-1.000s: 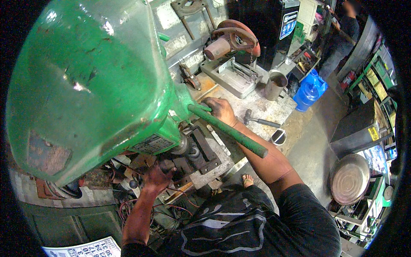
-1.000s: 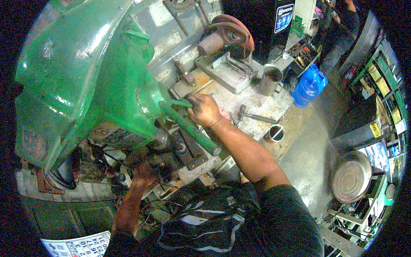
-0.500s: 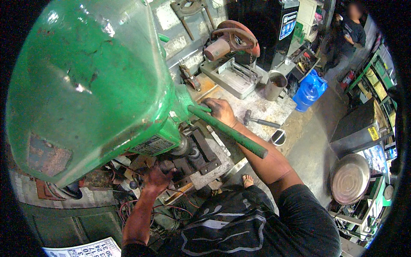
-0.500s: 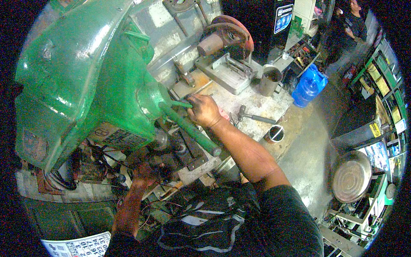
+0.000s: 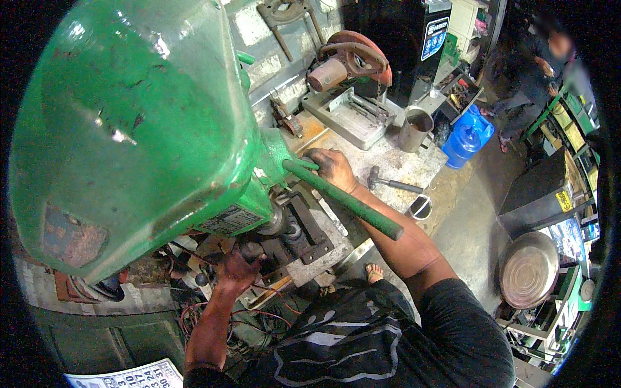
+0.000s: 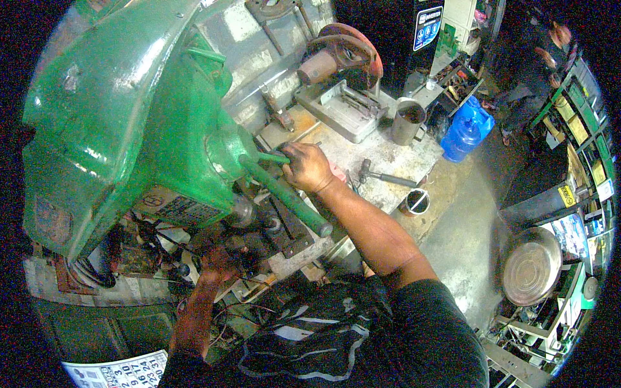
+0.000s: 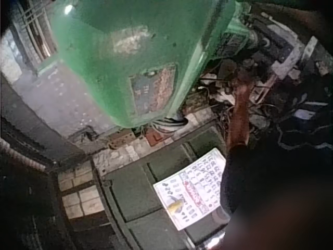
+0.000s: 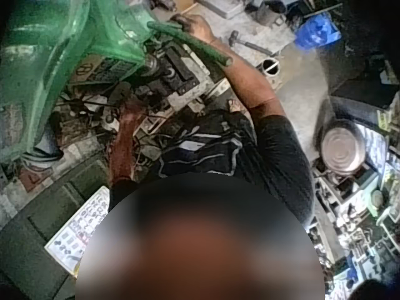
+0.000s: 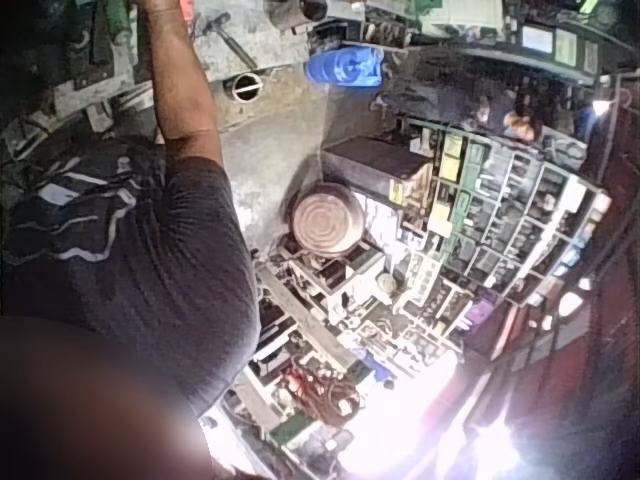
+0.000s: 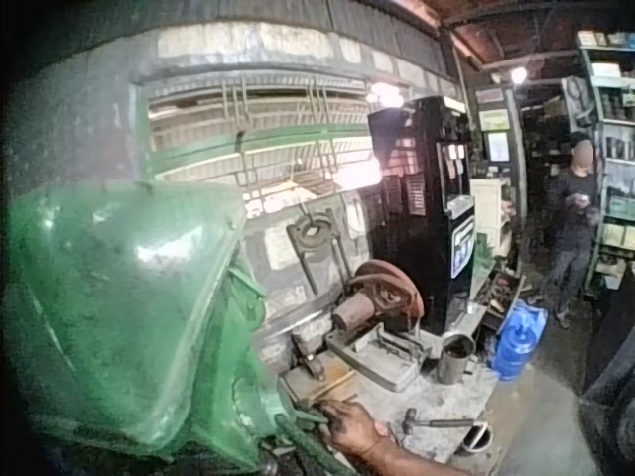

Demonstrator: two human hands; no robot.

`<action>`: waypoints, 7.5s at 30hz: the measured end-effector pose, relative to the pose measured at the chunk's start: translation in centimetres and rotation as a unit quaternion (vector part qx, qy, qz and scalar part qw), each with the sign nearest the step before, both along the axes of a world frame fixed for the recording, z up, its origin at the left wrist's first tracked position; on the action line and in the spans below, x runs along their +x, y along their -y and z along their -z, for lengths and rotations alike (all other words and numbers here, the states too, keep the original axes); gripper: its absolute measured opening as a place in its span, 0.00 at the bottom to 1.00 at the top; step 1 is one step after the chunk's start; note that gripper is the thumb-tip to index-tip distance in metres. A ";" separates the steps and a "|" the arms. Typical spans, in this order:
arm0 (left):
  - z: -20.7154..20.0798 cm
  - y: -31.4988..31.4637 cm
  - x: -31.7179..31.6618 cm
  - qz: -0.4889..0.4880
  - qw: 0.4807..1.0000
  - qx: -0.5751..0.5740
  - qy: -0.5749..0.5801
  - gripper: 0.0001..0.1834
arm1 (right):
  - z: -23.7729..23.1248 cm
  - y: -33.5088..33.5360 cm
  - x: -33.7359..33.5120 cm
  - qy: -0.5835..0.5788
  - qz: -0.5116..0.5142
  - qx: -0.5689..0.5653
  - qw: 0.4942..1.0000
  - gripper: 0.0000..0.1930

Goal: The person moves to a green drill press, secures a metal part in a vise, and repeatedly lowers the drill head to bore into the part. The person uses both hands to operate the machine's lever and stabilize the workpiece.

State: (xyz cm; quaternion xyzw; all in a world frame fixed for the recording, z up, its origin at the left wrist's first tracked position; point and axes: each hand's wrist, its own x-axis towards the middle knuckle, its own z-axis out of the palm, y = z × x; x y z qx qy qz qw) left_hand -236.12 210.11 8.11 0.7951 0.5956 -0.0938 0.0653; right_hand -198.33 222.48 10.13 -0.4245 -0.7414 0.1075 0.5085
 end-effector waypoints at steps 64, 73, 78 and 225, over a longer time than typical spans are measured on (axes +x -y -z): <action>-3.5 -0.5 2.7 -0.178 0.978 -0.108 0.022 0.52 | -0.9 0.1 -0.1 0.003 0.011 0.046 0.999 0.07; -4.2 -0.2 3.3 -0.153 0.986 -0.052 0.043 0.44 | -0.9 0.1 -0.2 -0.034 -0.014 0.027 0.999 0.06; -3.9 -0.1 3.4 -0.181 0.980 -0.055 0.054 0.43 | -0.4 -0.2 -0.1 -0.019 -0.004 0.021 1.000 0.06; 7.3 -2.7 6.5 0.254 0.967 -0.008 0.003 0.44 | 25.9 102.4 -19.2 -0.511 0.591 -0.543 0.309 0.18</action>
